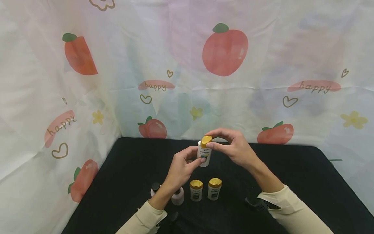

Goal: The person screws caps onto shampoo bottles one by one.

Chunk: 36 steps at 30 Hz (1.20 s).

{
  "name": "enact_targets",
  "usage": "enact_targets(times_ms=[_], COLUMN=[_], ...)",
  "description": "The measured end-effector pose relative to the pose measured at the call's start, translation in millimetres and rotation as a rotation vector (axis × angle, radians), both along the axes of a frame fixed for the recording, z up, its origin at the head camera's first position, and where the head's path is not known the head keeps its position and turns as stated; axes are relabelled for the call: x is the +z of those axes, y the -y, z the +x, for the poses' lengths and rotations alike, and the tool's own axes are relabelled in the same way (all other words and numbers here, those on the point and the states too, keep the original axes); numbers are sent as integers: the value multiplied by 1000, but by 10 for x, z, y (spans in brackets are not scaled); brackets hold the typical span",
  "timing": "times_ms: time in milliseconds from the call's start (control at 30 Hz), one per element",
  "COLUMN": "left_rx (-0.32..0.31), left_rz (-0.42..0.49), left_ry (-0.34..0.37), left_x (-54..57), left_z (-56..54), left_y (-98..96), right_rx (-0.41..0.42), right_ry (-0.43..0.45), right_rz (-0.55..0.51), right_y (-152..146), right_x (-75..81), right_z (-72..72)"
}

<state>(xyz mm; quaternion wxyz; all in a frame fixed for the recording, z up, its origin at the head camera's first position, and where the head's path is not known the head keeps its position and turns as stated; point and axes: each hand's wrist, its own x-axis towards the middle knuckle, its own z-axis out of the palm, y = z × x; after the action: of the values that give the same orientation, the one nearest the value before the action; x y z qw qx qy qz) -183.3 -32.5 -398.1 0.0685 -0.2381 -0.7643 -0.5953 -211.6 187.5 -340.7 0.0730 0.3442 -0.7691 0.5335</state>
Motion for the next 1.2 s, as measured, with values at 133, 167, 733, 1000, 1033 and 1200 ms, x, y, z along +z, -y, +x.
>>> enact_targets(times_ms=[133,167,733,1000,1033,1200], left_rx=[9,10,19,24,26,28], left_rz=[-3,-3,6,2,-2,4], left_ry=[-13,-16,-22,-19,-19,-26], left_x=[4,3,-15,-9,-10,-19], left_z=[4,3,9,21,19,10], left_y=[2,2,-1,-5,-5,-5], right_rx=[-28,-33,-25,-27,-28,-43], right_ry=[0,2,0,-3,-3,-3], right_rz=[5,4,-36,-43,-44,-48], right_y=[12,15,35,50,53,69], right_x=[-3,-5,-26,-35,-34,-33], right_z=[14,12,26,27,27,33])
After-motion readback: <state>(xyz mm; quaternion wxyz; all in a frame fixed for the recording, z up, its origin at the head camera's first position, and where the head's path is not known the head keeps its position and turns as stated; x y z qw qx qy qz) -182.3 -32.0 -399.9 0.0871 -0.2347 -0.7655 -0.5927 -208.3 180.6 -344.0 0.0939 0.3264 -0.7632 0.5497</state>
